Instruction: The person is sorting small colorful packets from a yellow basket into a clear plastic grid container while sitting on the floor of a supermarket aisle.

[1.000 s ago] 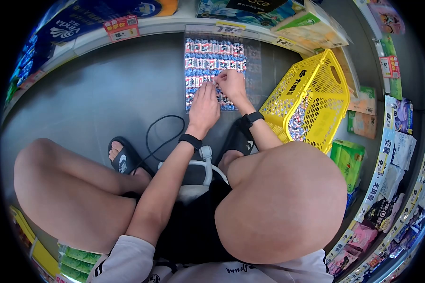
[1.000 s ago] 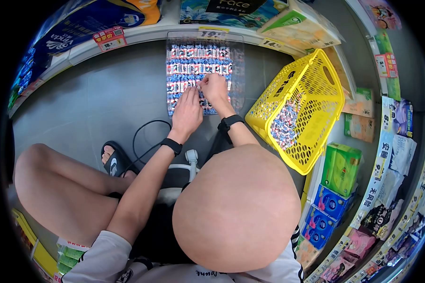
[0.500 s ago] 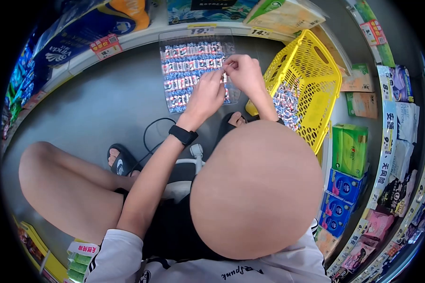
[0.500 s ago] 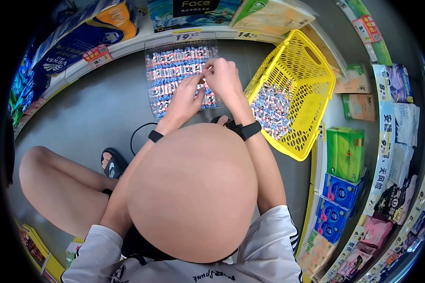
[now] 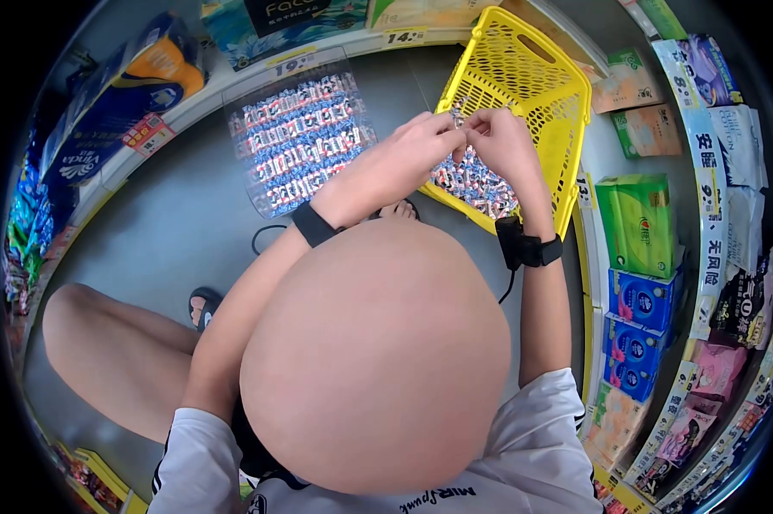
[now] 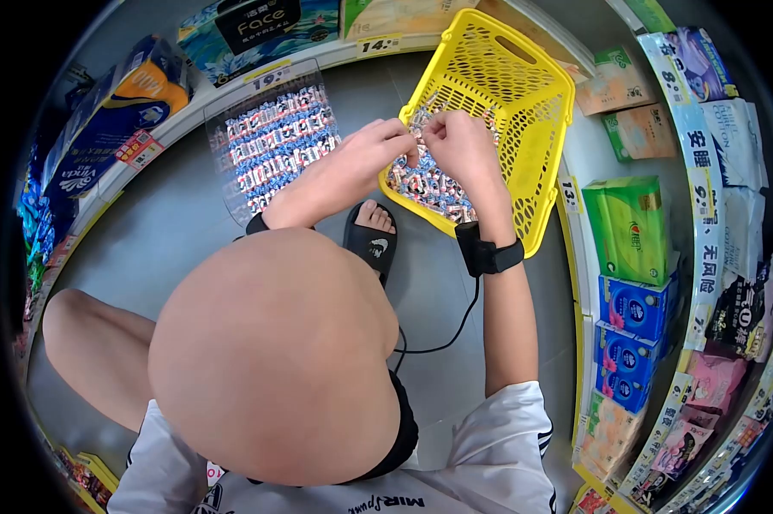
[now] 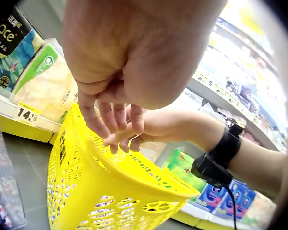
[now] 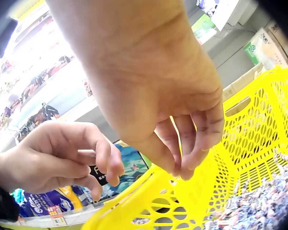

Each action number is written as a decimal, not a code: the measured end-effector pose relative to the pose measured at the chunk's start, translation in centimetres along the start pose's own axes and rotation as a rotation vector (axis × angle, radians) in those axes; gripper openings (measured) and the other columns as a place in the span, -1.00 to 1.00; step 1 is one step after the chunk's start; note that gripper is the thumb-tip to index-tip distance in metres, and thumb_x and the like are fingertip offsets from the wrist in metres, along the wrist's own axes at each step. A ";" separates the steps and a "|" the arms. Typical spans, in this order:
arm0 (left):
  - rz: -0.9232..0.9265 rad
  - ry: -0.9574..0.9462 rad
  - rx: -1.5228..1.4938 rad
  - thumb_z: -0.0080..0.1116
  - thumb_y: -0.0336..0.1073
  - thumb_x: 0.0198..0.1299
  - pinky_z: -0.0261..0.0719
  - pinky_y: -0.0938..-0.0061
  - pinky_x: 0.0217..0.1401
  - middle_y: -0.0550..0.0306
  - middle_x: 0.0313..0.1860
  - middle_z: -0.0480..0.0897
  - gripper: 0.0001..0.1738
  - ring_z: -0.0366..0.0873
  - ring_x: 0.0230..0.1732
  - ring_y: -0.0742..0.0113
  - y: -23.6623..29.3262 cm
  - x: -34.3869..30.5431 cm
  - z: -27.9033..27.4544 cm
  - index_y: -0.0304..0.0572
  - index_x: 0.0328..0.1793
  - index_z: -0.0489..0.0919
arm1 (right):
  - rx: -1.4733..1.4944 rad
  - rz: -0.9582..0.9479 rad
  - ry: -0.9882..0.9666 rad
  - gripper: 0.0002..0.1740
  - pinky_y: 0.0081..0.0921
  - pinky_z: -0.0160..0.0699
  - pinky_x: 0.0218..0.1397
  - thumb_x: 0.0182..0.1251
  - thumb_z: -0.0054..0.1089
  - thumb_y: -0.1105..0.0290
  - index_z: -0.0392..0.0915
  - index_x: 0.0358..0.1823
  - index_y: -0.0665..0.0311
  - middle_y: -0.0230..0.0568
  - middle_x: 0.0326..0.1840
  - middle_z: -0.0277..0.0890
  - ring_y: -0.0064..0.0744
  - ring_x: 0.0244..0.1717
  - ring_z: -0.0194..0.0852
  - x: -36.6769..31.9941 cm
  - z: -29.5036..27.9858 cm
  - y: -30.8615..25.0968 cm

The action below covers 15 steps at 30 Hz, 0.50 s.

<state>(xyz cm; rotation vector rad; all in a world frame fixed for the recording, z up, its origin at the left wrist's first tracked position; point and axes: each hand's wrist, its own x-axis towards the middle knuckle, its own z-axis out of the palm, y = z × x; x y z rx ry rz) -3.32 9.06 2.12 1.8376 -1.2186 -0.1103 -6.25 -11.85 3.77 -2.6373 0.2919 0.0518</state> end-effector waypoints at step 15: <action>-0.163 -0.698 0.349 0.15 -0.53 0.03 0.74 0.01 -0.09 -0.23 -0.21 0.78 -0.74 0.79 -0.10 -0.16 -0.7 9.0 8.1 -0.36 -0.15 0.75 | -0.015 -0.106 -0.439 -0.69 -0.22 0.69 0.06 0.28 0.29 0.46 0.75 0.04 0.25 0.01 -0.03 0.79 -0.05 -0.03 0.77 3.8 1.5 10.2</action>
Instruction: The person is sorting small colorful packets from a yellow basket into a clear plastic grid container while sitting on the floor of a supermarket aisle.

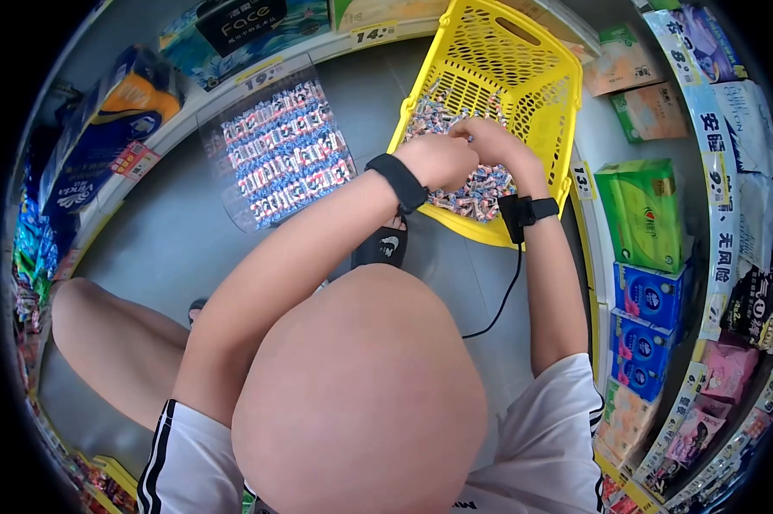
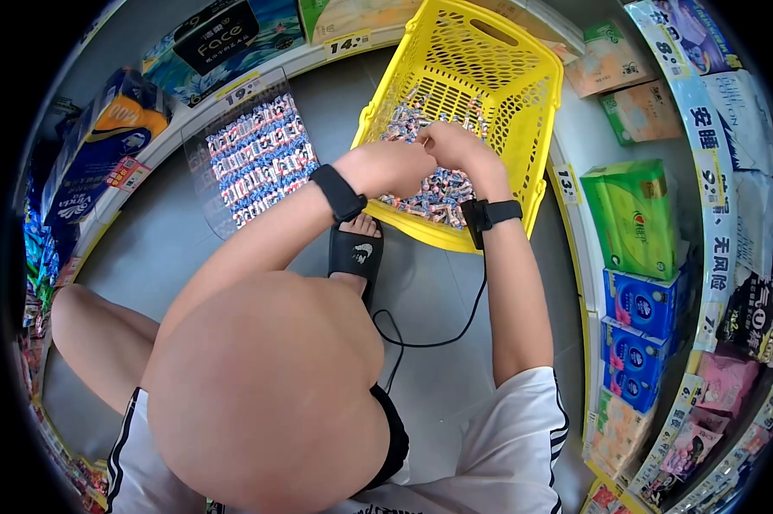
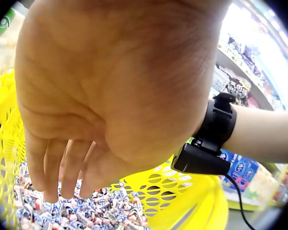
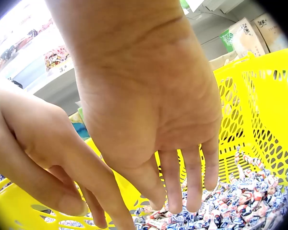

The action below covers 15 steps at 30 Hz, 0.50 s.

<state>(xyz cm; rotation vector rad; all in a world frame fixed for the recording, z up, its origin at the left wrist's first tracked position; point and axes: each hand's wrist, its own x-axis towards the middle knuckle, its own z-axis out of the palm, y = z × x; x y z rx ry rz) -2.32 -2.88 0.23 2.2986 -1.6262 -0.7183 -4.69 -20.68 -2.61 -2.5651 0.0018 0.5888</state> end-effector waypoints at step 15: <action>-0.118 -0.210 0.218 0.25 -0.36 0.06 0.75 0.05 0.01 -0.14 -0.15 0.81 -0.76 0.80 -0.05 -0.09 -2.4 5.6 3.3 -0.24 -0.17 0.80 | 0.055 0.088 -0.240 -0.39 -0.26 0.66 0.14 0.20 0.38 0.43 0.67 0.35 -0.05 -0.03 0.05 0.79 -0.13 0.04 0.75 4.0 2.2 2.6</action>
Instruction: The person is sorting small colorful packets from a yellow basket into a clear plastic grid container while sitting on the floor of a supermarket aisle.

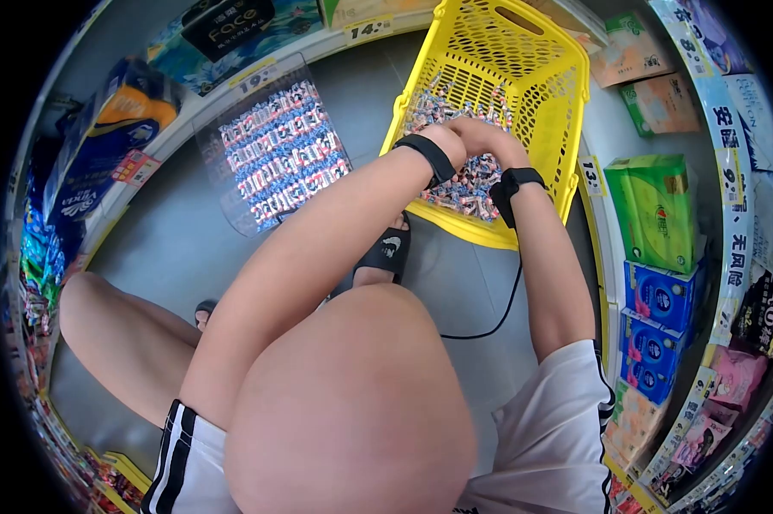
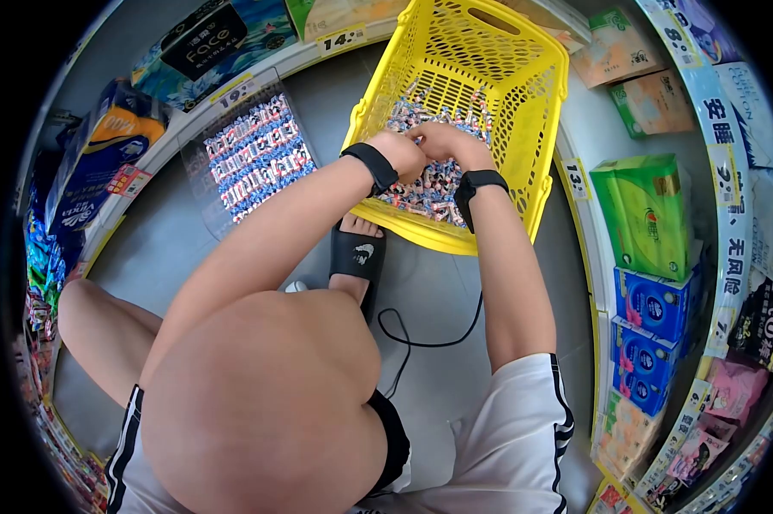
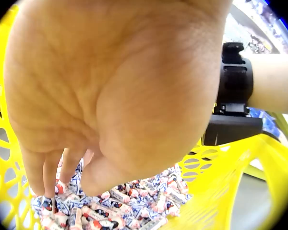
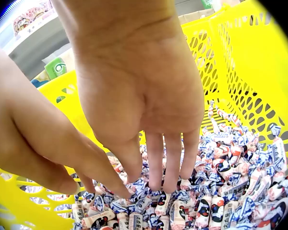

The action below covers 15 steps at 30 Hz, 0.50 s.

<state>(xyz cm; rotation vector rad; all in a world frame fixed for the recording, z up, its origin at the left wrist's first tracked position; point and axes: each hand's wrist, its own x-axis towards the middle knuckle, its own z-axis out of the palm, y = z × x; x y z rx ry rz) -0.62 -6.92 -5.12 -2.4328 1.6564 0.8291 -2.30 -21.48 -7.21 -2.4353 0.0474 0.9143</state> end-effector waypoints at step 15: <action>-0.042 0.007 -0.015 0.32 -0.26 0.06 0.76 0.09 0.01 -0.14 -0.22 0.81 -0.76 0.80 -0.11 -0.10 -0.1 -0.9 -0.9 -0.16 -0.19 0.83 | -0.132 0.133 0.237 -0.65 -0.19 0.75 0.02 -0.07 0.61 0.49 0.80 -0.16 0.29 0.02 -0.09 0.81 -0.06 -0.05 0.81 0.4 2.4 -0.6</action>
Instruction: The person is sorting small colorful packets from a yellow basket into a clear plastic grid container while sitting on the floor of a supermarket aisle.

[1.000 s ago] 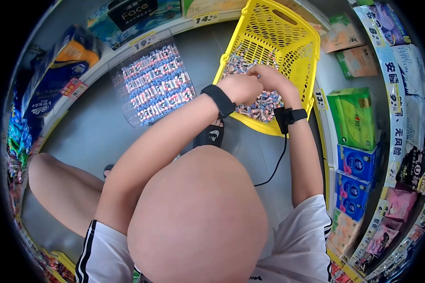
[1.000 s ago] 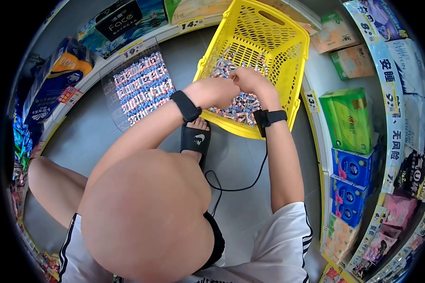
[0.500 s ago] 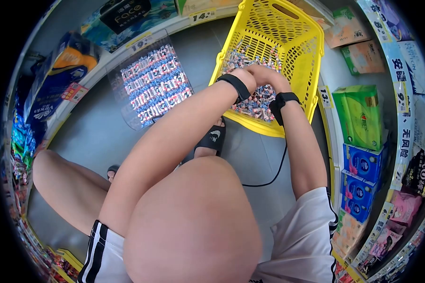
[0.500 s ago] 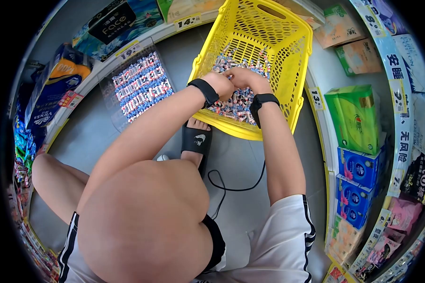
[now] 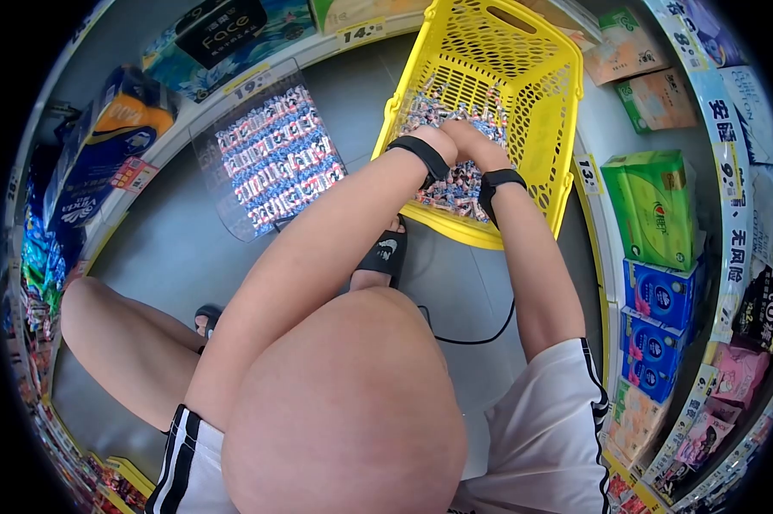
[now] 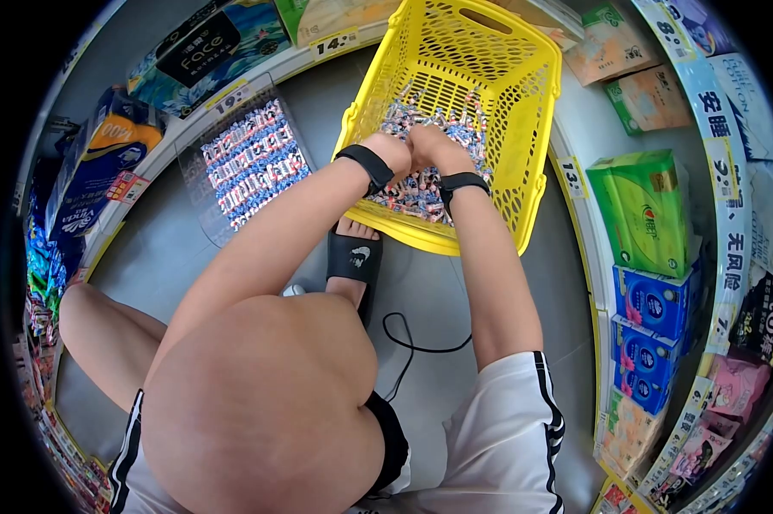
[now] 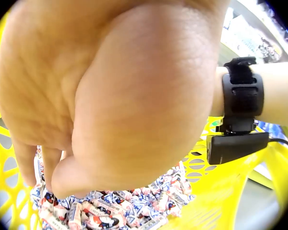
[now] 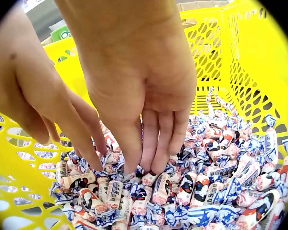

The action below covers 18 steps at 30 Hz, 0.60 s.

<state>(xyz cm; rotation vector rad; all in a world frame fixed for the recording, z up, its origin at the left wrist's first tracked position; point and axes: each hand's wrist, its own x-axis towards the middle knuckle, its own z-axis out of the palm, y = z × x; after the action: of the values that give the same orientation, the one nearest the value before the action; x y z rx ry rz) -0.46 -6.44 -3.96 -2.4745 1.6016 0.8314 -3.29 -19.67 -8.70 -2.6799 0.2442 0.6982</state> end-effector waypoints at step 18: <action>-0.118 0.050 -0.163 0.27 -0.35 0.06 0.74 0.15 0.10 -0.19 -0.10 0.81 -0.76 0.79 0.00 -0.11 -0.1 -0.6 -0.8 -0.17 -0.15 0.83 | 0.001 -0.213 -0.003 -0.91 -0.34 0.78 -0.17 0.11 0.39 0.57 0.82 -0.35 0.38 -0.02 -0.37 0.80 -0.28 -0.35 0.83 0.3 -0.5 1.4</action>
<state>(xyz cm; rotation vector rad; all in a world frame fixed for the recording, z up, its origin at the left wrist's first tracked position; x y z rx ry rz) -0.24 -6.17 -2.99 -2.6916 1.4391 0.9244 -3.17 -21.12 -8.85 -2.6524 -0.0424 0.6347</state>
